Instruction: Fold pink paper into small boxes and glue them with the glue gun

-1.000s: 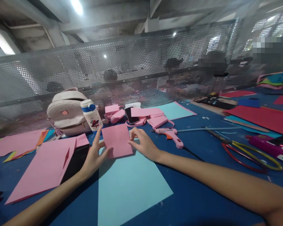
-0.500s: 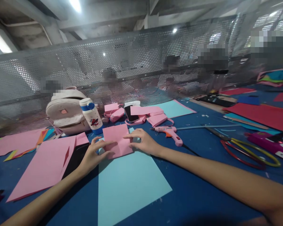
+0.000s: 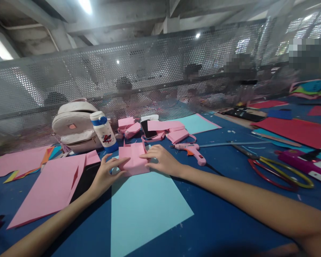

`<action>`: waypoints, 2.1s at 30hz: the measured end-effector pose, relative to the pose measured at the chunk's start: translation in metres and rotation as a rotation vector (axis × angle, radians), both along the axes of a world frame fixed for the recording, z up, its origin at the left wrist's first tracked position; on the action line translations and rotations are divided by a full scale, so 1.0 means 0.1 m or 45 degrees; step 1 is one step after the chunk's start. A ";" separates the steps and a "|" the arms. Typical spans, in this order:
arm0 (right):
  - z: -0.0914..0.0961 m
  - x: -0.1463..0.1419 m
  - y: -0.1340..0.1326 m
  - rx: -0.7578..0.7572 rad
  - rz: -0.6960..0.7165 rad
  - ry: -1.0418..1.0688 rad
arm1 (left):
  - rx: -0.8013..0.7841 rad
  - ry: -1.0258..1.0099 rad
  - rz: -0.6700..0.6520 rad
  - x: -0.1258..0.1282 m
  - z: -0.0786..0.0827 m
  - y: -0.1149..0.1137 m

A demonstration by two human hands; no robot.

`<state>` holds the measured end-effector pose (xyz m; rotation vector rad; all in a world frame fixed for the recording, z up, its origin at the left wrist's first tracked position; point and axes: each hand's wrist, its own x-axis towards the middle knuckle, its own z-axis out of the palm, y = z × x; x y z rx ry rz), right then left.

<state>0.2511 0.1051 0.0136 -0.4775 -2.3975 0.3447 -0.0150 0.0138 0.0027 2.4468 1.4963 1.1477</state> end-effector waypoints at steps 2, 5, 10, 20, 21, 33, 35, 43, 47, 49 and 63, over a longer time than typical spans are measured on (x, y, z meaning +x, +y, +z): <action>-0.02 0.00 -0.01 0.086 -0.029 -0.036 | 0.005 0.034 0.037 0.02 0.00 -0.01; 0.00 0.00 -0.03 0.167 -0.042 -0.087 | 0.043 0.105 0.054 0.03 0.00 -0.02; 0.06 0.01 -0.06 0.220 -0.066 -0.149 | 0.116 0.252 0.119 0.03 0.03 -0.05; 0.10 -0.01 -0.09 0.259 -0.059 -0.241 | 0.132 0.305 0.143 0.06 0.09 -0.07; 0.11 -0.02 -0.10 0.259 -0.059 -0.244 | 0.128 0.310 0.137 0.07 0.10 -0.07; 0.11 -0.07 -0.19 0.303 -0.141 -0.272 | 0.082 0.268 0.139 0.15 0.12 -0.09; 0.10 -0.07 -0.17 0.313 -0.189 -0.276 | 0.068 0.186 0.073 0.13 0.12 -0.07; 0.09 -0.06 -0.15 0.095 -0.305 -0.219 | -0.024 -0.172 -0.190 0.15 0.16 -0.08; 0.07 -0.10 -0.16 -0.315 -0.230 0.003 | -0.044 -0.246 -0.188 0.18 0.15 -0.08; 0.06 -0.13 -0.19 -0.430 -0.170 0.067 | -0.027 -0.277 -0.191 0.20 0.14 -0.07; 0.09 -0.22 -0.27 -0.633 -0.073 0.316 | -0.019 -0.510 -0.099 0.35 0.15 -0.12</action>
